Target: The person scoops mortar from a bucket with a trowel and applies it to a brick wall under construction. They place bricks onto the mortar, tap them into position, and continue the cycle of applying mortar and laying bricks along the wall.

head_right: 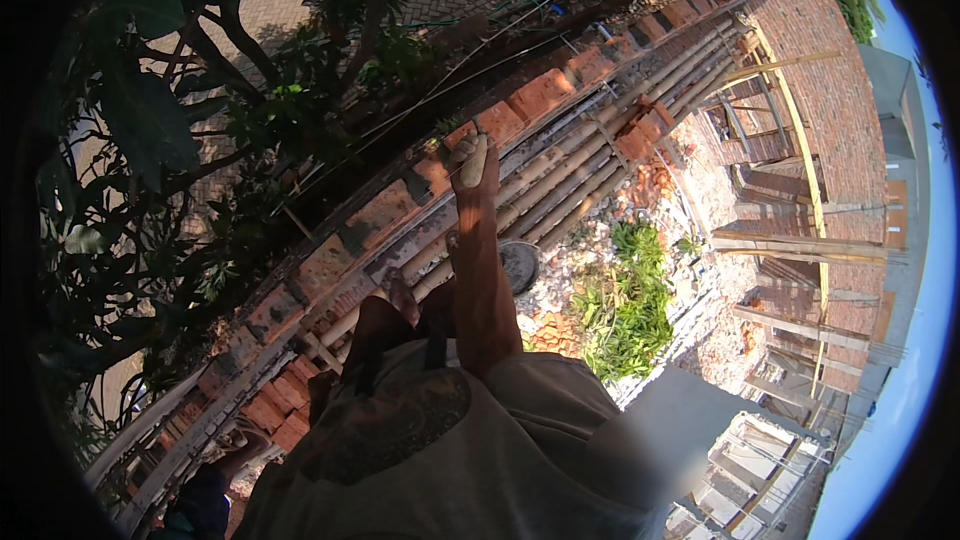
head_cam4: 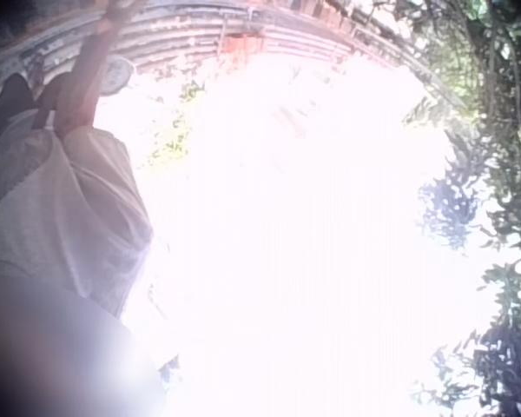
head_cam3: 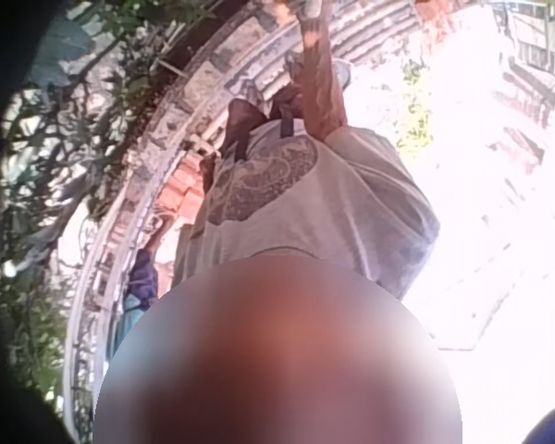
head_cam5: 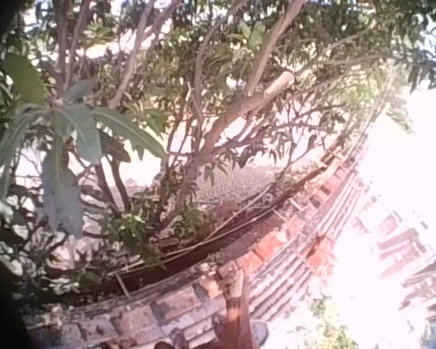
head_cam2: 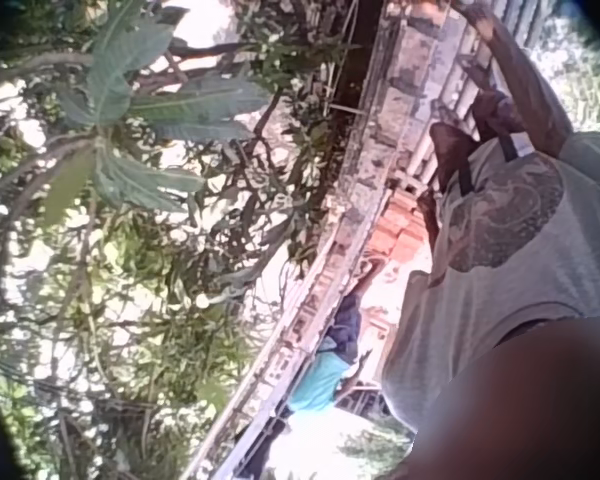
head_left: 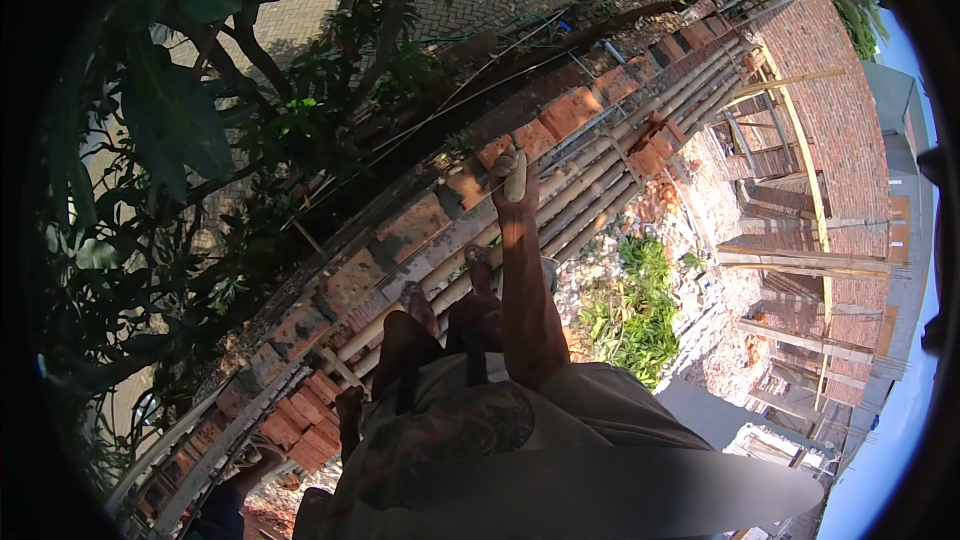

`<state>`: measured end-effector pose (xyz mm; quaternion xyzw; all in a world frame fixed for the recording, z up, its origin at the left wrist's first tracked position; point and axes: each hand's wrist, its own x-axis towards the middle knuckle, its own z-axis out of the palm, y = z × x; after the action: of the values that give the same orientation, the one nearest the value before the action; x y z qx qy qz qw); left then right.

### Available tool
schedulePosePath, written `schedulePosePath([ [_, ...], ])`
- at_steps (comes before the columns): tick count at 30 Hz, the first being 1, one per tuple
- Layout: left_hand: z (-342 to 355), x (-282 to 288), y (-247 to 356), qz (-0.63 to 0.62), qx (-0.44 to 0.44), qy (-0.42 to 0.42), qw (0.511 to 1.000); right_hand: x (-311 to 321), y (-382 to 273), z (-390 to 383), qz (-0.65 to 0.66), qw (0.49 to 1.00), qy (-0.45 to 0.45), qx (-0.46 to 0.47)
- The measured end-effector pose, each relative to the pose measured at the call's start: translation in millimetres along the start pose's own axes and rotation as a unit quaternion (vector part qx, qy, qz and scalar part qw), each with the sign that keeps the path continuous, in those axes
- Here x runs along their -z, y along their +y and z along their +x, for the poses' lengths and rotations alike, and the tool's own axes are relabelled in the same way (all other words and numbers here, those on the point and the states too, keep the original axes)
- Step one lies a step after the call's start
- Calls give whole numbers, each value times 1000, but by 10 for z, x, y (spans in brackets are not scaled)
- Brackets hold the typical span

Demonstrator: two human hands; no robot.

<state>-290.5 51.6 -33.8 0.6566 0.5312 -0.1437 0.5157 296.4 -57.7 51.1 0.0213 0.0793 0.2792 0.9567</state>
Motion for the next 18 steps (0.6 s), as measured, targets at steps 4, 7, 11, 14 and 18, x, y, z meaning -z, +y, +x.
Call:
schedulePosePath([
  [4,57,12,-2,-206,61,27,976,30,-3,-7,-45,998,-48,-18],
  [7,79,36,80,-319,127,6,939,-85,21,-167,-37,999,-17,6],
  [11,51,10,246,-367,151,0,918,-207,38,-611,-428,874,212,92],
  [14,93,-64,232,-319,133,25,938,-160,87,-908,-455,845,257,113],
  [18,326,-87,7,-81,-62,-10,995,-131,205,-1169,-324,899,296,4],
])
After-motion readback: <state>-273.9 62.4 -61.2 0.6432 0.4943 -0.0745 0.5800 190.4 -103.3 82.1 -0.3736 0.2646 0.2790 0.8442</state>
